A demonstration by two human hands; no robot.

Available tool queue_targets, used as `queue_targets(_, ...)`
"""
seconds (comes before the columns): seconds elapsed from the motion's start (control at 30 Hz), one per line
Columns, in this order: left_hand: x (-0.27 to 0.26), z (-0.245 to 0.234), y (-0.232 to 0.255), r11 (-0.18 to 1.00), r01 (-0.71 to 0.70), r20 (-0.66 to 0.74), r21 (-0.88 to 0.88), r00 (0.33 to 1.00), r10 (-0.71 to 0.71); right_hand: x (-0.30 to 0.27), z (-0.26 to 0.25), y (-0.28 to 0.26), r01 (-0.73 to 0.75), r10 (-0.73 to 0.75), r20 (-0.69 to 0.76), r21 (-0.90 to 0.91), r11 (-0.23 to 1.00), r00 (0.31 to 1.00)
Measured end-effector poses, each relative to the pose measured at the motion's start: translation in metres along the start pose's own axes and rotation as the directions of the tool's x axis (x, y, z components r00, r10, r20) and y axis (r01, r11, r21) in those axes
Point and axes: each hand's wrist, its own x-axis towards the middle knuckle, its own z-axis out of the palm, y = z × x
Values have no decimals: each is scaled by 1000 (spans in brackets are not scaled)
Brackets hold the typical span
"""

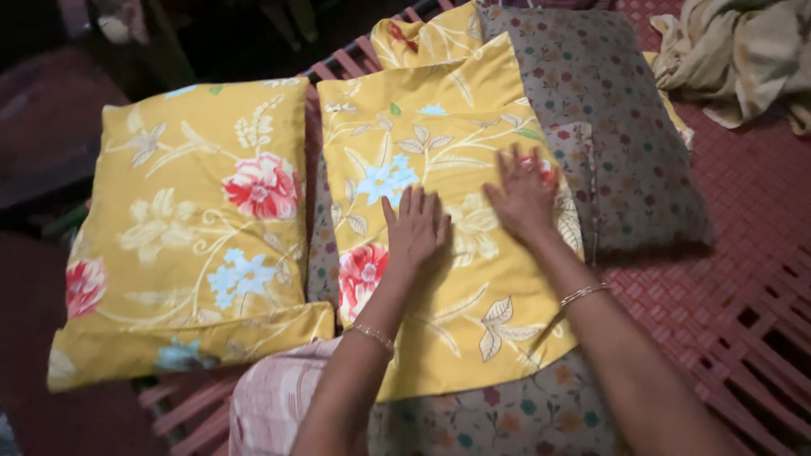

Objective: The person places a yellow floral pillowcase over a pillow, smooths it, and adjusts the edges. They repeat the process with another pillow, aligning and smoothing the fabric to fit the pillow.

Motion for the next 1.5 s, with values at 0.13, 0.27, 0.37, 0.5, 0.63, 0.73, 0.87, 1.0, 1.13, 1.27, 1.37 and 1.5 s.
queue_targets(0.13, 27, 39, -22, 1000, 9, -61, 29, 998, -7, 5, 15, -10, -85, 77, 225, 27, 996, 971)
queue_targets(0.27, 18, 59, -37, 996, 80, -18, 48, 997, -79, 13, 23, -13, -75, 95, 308, -76, 994, 946)
queue_targets(0.37, 18, 67, -39, 996, 59, -70, 73, 996, -53, 25, 36, -29, -22, 86, 230, -267, 963, 969)
queue_targets(0.5, 16, 68, -40, 994, 49, -88, 95, 995, -41, 31, 47, -50, -33, 36, 22, -107, 994, 999)
queue_targets(0.63, 18, 68, -39, 993, 66, -49, 96, 997, -61, 57, 37, -42, -157, 171, 167, -94, 983, 971)
queue_targets(0.73, 16, 71, -39, 995, 57, -69, 78, 996, -52, 86, 32, -27, -287, 301, 182, -99, 953, 936)
queue_targets(0.87, 17, 71, -42, 997, 51, -74, 54, 996, -47, 126, 28, -14, -500, 521, 265, -148, 854, 812)
queue_targets(1.0, 18, 74, -44, 996, 33, -102, 84, 994, -25, 139, 41, -52, -385, 411, 230, -151, 910, 882)
queue_targets(1.13, 20, 77, -45, 988, 83, 6, 131, 996, -84, 121, 78, -127, -46, 58, 239, -54, 997, 969)
queue_targets(1.27, 18, 79, -51, 994, 61, -43, 91, 997, -58, 129, 80, -92, 22, -22, 236, 2, 1000, 971)
queue_targets(1.37, 18, 80, -48, 996, 44, -82, 78, 996, -38, 150, 58, -23, -183, 208, 343, -106, 977, 916)
queue_targets(1.5, 20, 81, -47, 995, 22, -116, 97, 993, -11, 160, 33, 42, -396, 412, 454, -135, 908, 790)
